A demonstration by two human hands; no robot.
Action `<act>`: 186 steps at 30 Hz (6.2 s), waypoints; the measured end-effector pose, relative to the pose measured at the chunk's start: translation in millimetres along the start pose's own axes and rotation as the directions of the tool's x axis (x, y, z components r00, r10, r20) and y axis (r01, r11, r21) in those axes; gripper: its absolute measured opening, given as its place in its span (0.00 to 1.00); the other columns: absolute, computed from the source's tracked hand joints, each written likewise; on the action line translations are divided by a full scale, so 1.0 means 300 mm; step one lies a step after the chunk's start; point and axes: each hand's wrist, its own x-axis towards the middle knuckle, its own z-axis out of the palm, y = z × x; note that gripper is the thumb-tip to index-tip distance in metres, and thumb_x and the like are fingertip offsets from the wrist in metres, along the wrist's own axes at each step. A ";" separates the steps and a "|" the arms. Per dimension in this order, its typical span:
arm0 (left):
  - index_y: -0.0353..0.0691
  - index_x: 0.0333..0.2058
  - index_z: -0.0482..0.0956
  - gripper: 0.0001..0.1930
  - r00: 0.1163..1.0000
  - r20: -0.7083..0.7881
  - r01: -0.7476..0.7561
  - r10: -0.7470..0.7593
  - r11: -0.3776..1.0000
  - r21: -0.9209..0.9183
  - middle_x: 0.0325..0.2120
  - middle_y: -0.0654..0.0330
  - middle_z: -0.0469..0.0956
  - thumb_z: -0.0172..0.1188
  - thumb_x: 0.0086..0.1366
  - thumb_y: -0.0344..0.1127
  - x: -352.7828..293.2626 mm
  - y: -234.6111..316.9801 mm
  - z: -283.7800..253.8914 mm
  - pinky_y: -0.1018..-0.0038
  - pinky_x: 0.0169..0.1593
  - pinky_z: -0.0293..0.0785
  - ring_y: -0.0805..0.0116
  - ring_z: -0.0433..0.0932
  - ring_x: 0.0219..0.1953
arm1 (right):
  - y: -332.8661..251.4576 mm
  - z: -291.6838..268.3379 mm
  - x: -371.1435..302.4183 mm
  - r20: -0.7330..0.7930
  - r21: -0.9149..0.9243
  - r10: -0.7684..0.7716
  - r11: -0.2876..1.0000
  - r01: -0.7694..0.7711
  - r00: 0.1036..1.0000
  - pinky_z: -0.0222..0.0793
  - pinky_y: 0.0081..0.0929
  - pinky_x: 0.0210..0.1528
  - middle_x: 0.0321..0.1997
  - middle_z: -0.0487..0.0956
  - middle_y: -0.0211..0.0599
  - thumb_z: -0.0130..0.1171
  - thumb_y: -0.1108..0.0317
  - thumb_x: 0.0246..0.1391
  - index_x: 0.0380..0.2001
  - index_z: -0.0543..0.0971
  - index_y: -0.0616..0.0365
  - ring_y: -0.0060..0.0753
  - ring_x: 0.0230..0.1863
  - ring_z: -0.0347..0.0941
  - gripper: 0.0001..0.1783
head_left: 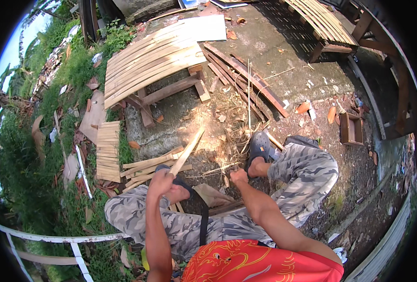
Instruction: The person sits on the ground and uses a knife to split thin wooden sticks into smaller pieces. They hold the wood with one hand and repeatedly strike it with the knife to separate the material, then place the split pieces aside.
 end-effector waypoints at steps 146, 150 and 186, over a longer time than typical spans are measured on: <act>0.30 0.46 0.81 0.17 0.835 -0.329 -0.439 0.440 0.895 0.082 0.22 0.51 0.82 0.50 0.65 0.33 0.174 -0.032 0.060 0.71 0.35 0.77 0.65 0.82 0.26 | -0.357 -0.338 0.292 0.301 -0.519 -0.387 0.700 0.490 0.872 0.77 0.42 0.48 0.44 0.82 0.55 0.56 0.58 0.51 0.40 0.83 0.64 0.52 0.46 0.80 0.20; 0.28 0.47 0.80 0.17 0.848 -0.335 -0.429 0.411 0.903 0.023 0.28 0.49 0.83 0.48 0.66 0.33 0.181 -0.026 0.056 0.72 0.35 0.79 0.65 0.83 0.29 | -0.296 -0.304 0.322 0.325 -0.514 -0.381 0.698 0.500 0.866 0.77 0.42 0.47 0.41 0.82 0.58 0.56 0.63 0.44 0.34 0.84 0.64 0.55 0.45 0.80 0.18; 0.23 0.45 0.70 0.26 0.985 -0.150 -0.123 0.082 0.949 -0.291 0.35 0.40 0.77 0.45 0.67 0.47 0.351 0.587 -0.091 0.70 0.29 0.82 0.58 0.81 0.28 | -0.517 -0.144 0.051 -0.285 0.323 -0.666 0.610 0.724 0.689 0.65 0.34 0.28 0.18 0.77 0.40 0.61 0.60 0.53 0.26 0.77 0.63 0.36 0.20 0.69 0.15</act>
